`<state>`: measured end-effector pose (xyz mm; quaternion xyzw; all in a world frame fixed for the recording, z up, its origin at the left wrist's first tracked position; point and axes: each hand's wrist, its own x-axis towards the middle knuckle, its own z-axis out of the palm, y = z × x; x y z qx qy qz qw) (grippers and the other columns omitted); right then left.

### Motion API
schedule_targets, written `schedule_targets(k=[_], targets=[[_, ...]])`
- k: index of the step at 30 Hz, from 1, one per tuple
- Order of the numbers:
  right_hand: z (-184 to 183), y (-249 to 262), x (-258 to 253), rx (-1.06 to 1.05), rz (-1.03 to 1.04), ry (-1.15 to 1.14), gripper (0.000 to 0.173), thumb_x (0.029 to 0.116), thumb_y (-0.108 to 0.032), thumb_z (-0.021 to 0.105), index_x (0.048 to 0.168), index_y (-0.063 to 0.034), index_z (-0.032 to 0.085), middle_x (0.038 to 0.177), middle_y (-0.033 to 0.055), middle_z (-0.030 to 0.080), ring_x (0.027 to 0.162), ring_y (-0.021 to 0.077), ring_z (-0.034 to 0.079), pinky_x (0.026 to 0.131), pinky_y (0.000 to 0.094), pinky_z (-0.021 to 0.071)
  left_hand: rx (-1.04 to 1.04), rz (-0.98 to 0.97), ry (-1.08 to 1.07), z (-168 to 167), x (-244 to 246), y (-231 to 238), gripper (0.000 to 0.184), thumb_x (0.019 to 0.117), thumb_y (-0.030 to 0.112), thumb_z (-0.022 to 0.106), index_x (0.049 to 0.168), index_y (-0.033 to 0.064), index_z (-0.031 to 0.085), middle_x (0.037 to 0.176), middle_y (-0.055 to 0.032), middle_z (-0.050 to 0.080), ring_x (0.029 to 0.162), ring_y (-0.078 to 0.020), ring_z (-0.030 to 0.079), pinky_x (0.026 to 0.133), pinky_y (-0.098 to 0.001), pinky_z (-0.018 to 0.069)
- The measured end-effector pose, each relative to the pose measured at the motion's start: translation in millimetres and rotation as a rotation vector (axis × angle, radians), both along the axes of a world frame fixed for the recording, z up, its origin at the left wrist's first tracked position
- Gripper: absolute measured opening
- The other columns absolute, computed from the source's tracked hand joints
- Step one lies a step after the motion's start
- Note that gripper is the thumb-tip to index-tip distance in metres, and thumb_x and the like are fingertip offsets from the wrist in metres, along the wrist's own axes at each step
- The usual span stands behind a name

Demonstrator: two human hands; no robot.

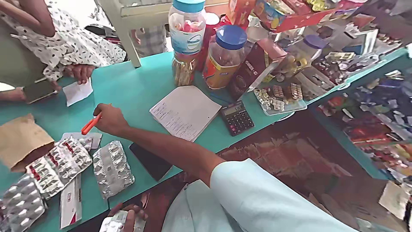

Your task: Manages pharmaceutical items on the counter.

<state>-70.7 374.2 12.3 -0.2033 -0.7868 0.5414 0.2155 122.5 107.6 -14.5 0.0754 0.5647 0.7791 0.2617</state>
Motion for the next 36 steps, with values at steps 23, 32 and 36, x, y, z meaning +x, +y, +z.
schedule_targets(k=[23, 32, 36], targets=[[23.9, -16.6, 26.0, -0.503, 0.347, 0.04, 0.029, 0.1018, 0.001, 0.054, 0.13, 0.005, 0.061, 0.105, 0.017, 0.073, 0.086, 0.0226, 0.074, 0.083, 0.0395, 0.0633, 0.123, 0.344, -0.018, 2.8, -15.3, -13.1, 0.042, 0.0946, 0.001, 0.062, 0.134, -0.0018, 0.051, 0.092, -0.0114, 0.07, 0.068, -0.0182, 0.068, 0.062, -0.0321, 0.0611], [40.3, -78.7, 129.6, -0.385, 0.593, 0.098, 0.025, 0.0971, -0.003, 0.063, 0.121, 0.0039, 0.068, 0.089, 0.0081, 0.076, 0.076, 0.0159, 0.074, 0.074, 0.0328, 0.0648, 0.188, 0.456, 0.188, 45.6, -75.7, 19.8, 0.045, 0.0932, 0.0, 0.066, 0.133, -0.0073, 0.047, 0.096, -0.0127, 0.07, 0.076, -0.0178, 0.07, 0.072, -0.0328, 0.0625], [40.8, -70.8, 132.1, -0.253, 0.637, 0.121, 0.02, 0.0959, -0.004, 0.067, 0.114, 0.0008, 0.072, 0.087, 0.0016, 0.076, 0.075, 0.0088, 0.072, 0.072, 0.0257, 0.0627, 0.178, 0.47, 0.185, 42.8, -73.9, 20.0, 0.042, 0.0922, -0.004, 0.064, 0.131, -0.0062, 0.049, 0.087, -0.0113, 0.07, 0.07, -0.0176, 0.071, 0.069, -0.0333, 0.0634]])
